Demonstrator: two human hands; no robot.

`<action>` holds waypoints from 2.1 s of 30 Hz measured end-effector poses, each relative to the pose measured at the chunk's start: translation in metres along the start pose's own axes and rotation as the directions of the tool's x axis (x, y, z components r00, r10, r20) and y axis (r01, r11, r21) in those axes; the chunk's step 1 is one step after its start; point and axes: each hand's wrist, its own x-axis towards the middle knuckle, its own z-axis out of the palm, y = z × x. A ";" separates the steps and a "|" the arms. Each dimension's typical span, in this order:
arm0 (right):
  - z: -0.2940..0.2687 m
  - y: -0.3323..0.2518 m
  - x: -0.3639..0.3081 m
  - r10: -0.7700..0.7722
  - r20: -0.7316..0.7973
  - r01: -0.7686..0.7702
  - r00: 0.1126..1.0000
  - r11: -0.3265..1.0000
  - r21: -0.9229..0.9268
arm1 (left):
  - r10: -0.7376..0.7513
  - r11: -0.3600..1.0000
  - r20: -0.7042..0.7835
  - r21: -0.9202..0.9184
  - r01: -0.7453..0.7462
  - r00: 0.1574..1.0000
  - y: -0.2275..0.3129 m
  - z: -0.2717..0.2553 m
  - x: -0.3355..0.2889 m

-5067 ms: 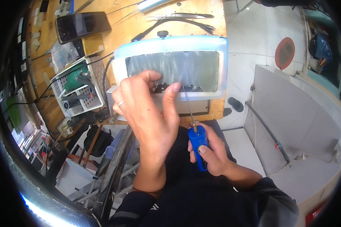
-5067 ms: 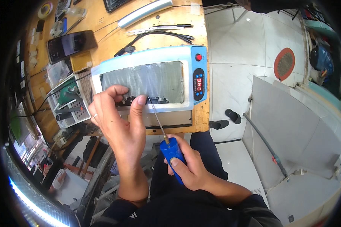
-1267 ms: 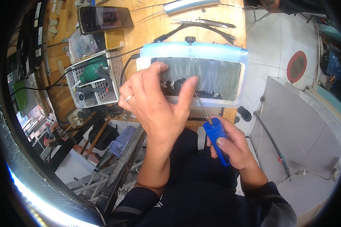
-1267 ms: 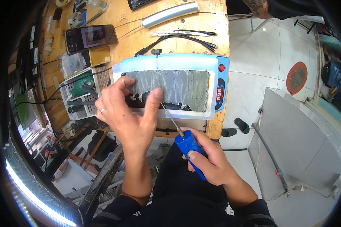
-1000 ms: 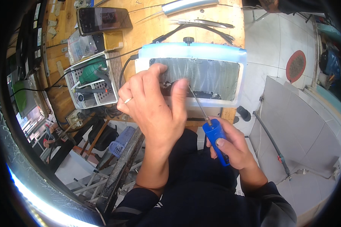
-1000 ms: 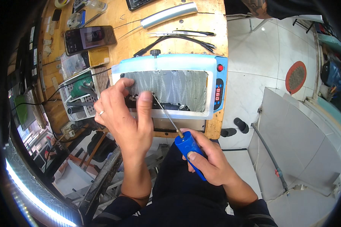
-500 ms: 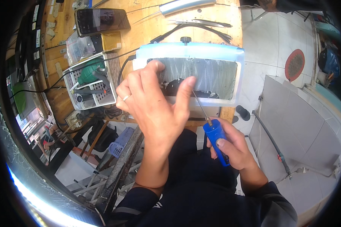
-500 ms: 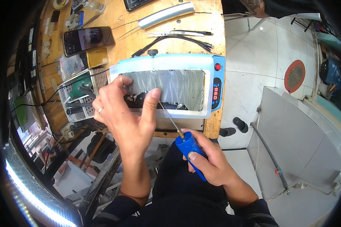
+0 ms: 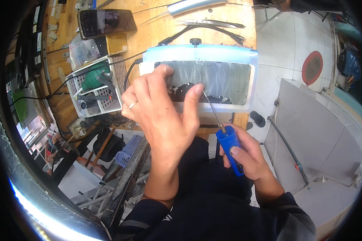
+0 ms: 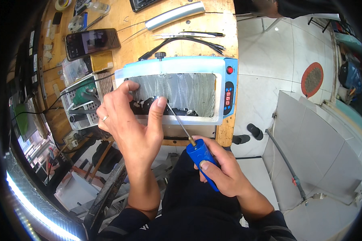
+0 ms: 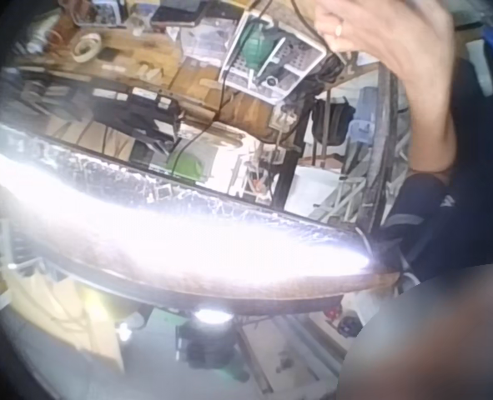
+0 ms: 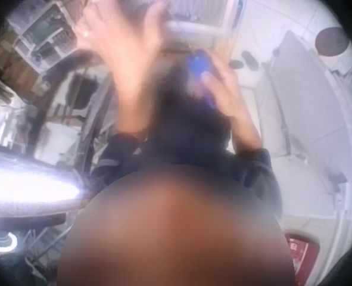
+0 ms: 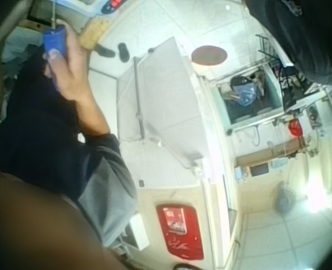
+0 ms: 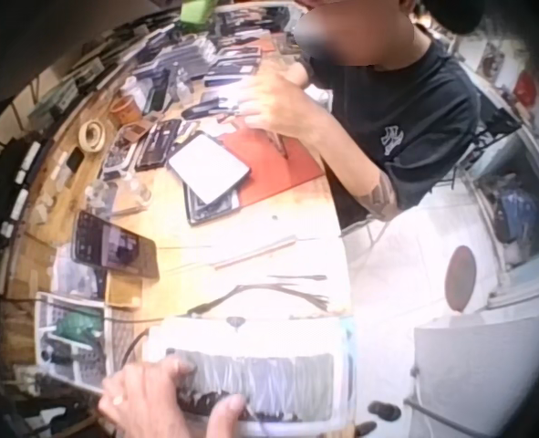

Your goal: The person uses a blue-handled precision tool to scrape adhesive residue from a rectangular screen surface clamped in a light blue frame. They repeatedly scrape and wipe the surface, then briefly handle a smartphone before returning to the screen.

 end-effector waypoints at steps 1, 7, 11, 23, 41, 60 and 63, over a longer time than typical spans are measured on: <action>0.000 0.000 0.000 0.001 0.004 -0.001 1.000 1.000 -0.001 | 0.007 1.000 0.005 -0.006 -0.007 1.000 -0.002 -0.002 0.000; -0.001 -0.001 -0.001 -0.007 -0.008 0.007 1.000 1.000 -0.006 | 0.028 1.000 0.005 0.005 -0.028 1.000 0.000 -0.003 0.000; -0.001 -0.002 -0.002 0.004 -0.023 -0.003 1.000 1.000 0.015 | -0.008 1.000 -0.012 0.030 0.008 1.000 0.004 0.003 0.001; -0.002 0.000 -0.006 0.002 -0.043 0.000 0.999 0.999 0.041 | -0.008 0.999 -0.006 0.048 0.008 1.000 0.005 0.003 0.002; -0.005 0.000 -0.013 0.013 -0.058 -0.013 0.998 1.000 0.004 | -0.036 0.998 0.018 0.046 0.036 0.999 0.011 0.001 0.001; -0.004 0.002 -0.015 -0.016 -0.054 0.013 0.998 0.998 -0.057 | -0.015 1.000 0.053 0.016 0.014 0.998 0.005 -0.005 -0.002; -0.004 0.002 -0.016 -0.019 -0.034 0.016 0.999 0.998 -0.064 | 0.028 0.998 0.060 0.049 -0.031 0.998 0.002 -0.011 -0.002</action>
